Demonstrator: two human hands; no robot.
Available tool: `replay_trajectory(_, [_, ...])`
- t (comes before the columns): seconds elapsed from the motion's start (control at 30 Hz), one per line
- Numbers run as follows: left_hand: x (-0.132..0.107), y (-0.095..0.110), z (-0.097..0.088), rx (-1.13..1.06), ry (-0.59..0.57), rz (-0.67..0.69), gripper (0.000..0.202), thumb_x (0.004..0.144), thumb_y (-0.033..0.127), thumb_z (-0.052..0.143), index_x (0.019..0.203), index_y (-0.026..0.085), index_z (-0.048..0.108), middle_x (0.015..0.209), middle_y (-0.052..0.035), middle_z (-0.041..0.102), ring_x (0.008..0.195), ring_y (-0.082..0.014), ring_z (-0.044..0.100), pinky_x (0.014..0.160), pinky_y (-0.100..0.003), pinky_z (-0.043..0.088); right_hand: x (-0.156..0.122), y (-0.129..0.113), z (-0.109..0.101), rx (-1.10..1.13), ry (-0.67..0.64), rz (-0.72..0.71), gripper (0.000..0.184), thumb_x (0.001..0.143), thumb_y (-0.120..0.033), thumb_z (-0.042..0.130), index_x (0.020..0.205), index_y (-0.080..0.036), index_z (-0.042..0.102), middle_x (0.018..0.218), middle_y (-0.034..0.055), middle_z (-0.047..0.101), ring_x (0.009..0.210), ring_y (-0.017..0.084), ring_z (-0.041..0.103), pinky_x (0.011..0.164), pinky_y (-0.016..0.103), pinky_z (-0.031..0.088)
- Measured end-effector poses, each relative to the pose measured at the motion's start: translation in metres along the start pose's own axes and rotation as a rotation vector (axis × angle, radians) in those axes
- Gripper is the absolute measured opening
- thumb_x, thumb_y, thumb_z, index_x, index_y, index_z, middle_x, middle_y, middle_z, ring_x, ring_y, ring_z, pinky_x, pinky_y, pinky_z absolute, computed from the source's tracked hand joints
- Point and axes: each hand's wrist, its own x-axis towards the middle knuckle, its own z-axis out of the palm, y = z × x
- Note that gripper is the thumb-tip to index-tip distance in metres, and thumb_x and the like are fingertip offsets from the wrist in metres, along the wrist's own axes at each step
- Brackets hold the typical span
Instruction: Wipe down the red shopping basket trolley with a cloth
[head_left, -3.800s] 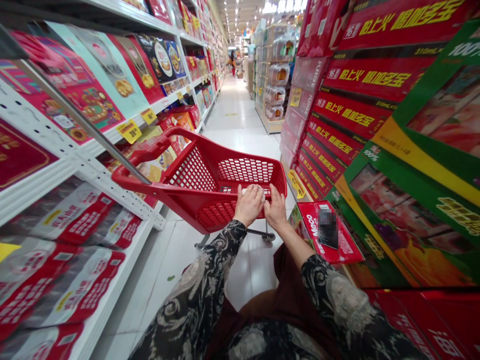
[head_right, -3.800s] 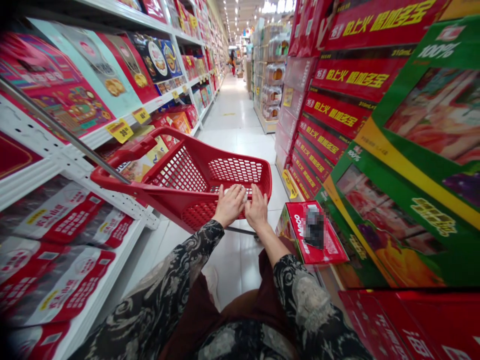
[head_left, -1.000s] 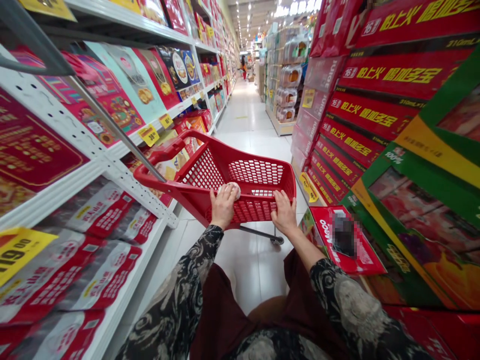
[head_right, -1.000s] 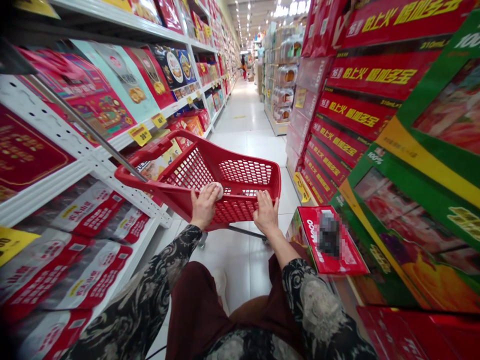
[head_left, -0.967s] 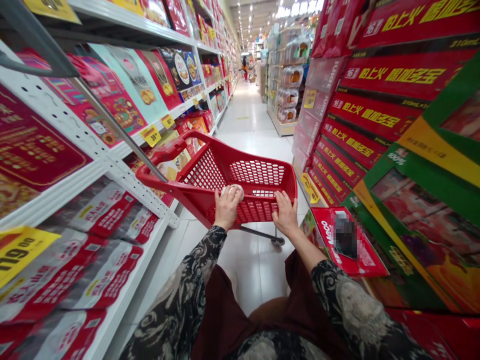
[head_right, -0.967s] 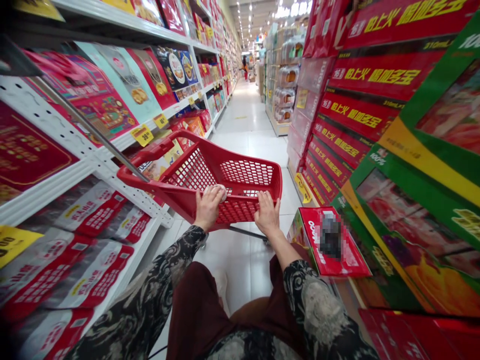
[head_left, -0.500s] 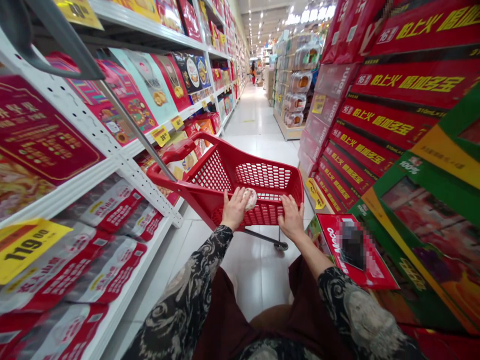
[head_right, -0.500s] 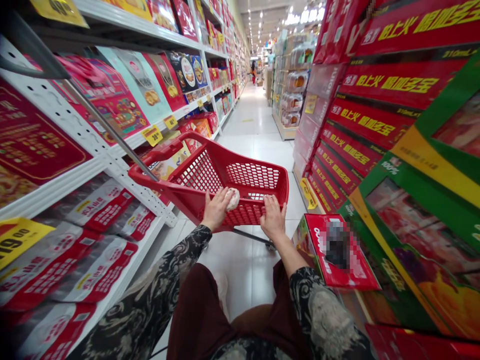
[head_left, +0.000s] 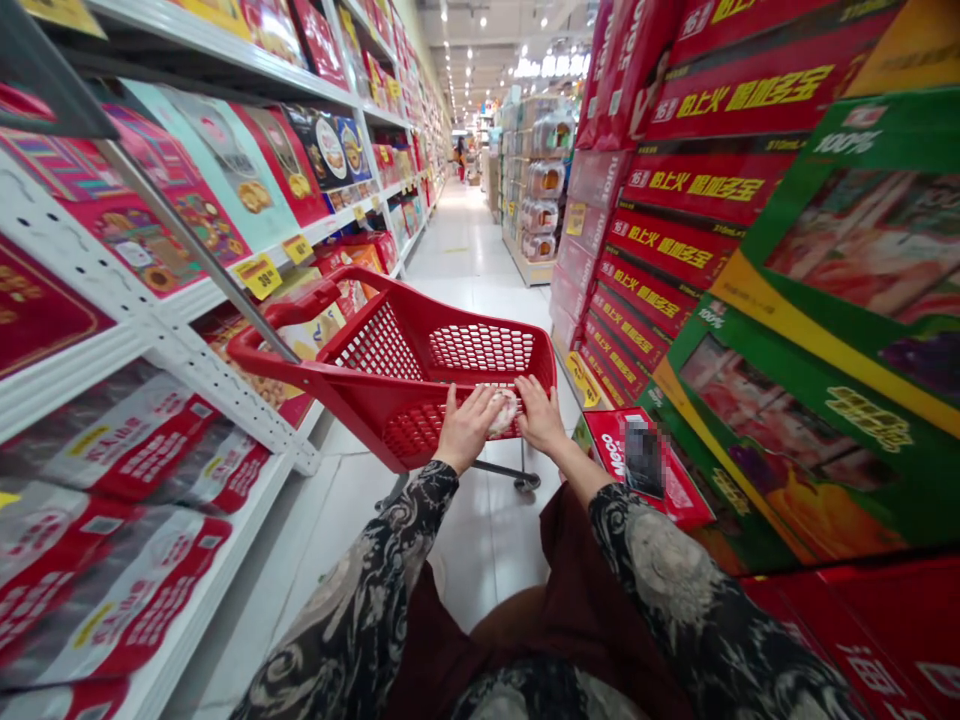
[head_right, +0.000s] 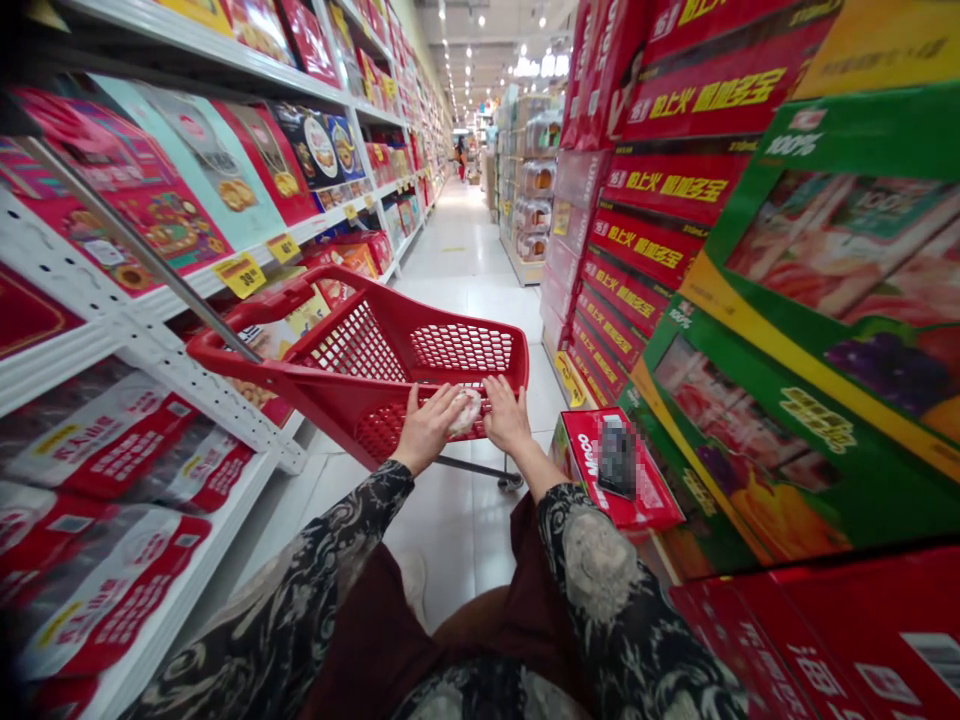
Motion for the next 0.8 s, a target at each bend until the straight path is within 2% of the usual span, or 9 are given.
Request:
replay_trajectory(0.1, [-0.011,0.003,-0.007,-0.001,0.017,-0.012,0.044,0.088,0.012,0.039,0.129,0.022,0.053,0.137,-0.0115,0.052,0.13,-0.0258,0.044,0.112,-0.063,0.009,-0.004,-0.006,-0.003,0.154,0.167,0.131,0.057,0.079,-0.015,0.04,0.136,-0.015,0.044,0.143,0.0117,0.045,0.138,0.025,0.032,0.112,0.056,0.02])
replay_trajectory(0.17, [-0.015,0.008,-0.01,-0.006,0.032,-0.011,0.045,0.088,0.011,0.039,0.129,0.022,0.053,0.137,-0.0117,0.051,0.131,-0.0256,0.044,0.112,-0.062,0.008,-0.011,-0.016,-0.002,0.364,0.269,0.229,0.048,0.085,-0.025,0.039,0.132,-0.016,0.048,0.139,0.0109,0.049,0.134,0.023,0.039,0.112,0.048,0.028])
replay_trajectory(0.23, [-0.015,0.017,-0.01,-0.018,0.047,-0.01,0.044,0.088,0.012,0.038,0.128,0.021,0.053,0.138,-0.0119,0.051,0.131,-0.0256,0.044,0.113,-0.061,0.008,-0.021,-0.029,0.0,0.663,0.26,0.301,0.046,0.087,-0.036,0.04,0.127,-0.016,0.052,0.133,0.011,0.055,0.125,0.021,0.049,0.106,0.04,0.039])
replay_trajectory(0.3, [-0.014,0.025,-0.009,-0.034,0.046,-0.017,0.045,0.087,0.011,0.037,0.129,0.02,0.053,0.138,-0.0121,0.05,0.131,-0.0258,0.043,0.113,-0.061,0.007,-0.031,-0.042,0.003,0.987,0.185,0.362,0.047,0.086,-0.044,0.042,0.122,-0.016,0.054,0.126,0.0112,0.061,0.114,0.021,0.058,0.095,0.035,0.049])
replay_trajectory(0.4, [-0.015,0.036,-0.004,-0.05,-0.012,-0.057,0.05,0.085,0.008,0.035,0.132,0.02,0.049,0.14,-0.0126,0.048,0.133,-0.0262,0.04,0.112,-0.063,0.009,-0.041,-0.054,0.007,1.306,0.143,0.411,0.045,0.08,-0.047,0.049,0.113,-0.017,0.056,0.113,0.0084,0.067,0.098,0.02,0.065,0.082,0.032,0.054])
replay_trajectory(0.5, [-0.022,0.04,0.003,-0.09,-0.104,-0.132,0.06,0.079,0.006,0.042,0.137,0.017,0.042,0.146,-0.0148,0.039,0.137,-0.0278,0.033,0.111,-0.061,0.016,-0.044,-0.053,0.01,1.344,0.184,0.462,0.037,0.071,-0.037,0.059,0.103,-0.018,0.059,0.097,0.0036,0.071,0.083,0.017,0.066,0.076,0.029,0.054])
replay_trajectory(0.6, [-0.033,0.036,0.011,-0.267,-0.161,-0.212,0.078,0.07,0.012,0.057,0.143,0.015,0.03,0.15,-0.0175,0.032,0.138,-0.0288,0.031,0.11,-0.054,0.027,-0.044,-0.045,0.014,1.309,0.214,0.552,0.03,0.069,-0.03,0.056,0.096,-0.018,0.06,0.083,0.0005,0.07,0.071,0.015,0.064,0.066,0.026,0.052])
replay_trajectory(0.7, [-0.038,0.026,0.018,-0.495,-0.119,-0.337,0.085,0.068,0.026,0.066,0.142,0.01,0.029,0.145,-0.0208,0.038,0.134,-0.0284,0.037,0.108,-0.046,0.034,-0.043,-0.037,0.018,1.257,0.224,0.619,0.025,0.07,-0.028,0.05,0.091,-0.018,0.06,0.074,-0.0013,0.068,0.065,0.013,0.061,0.06,0.023,0.049])
replay_trajectory(0.8, [-0.035,0.017,0.022,-0.624,-0.006,-0.485,0.073,0.073,0.035,0.063,0.137,0.012,0.038,0.139,-0.0199,0.045,0.13,-0.027,0.043,0.108,-0.044,0.034,-0.041,-0.035,0.021,1.228,0.219,0.632,0.02,0.071,-0.028,0.049,0.084,-0.019,0.06,0.071,-0.0021,0.066,0.066,0.013,0.061,0.061,0.023,0.049])
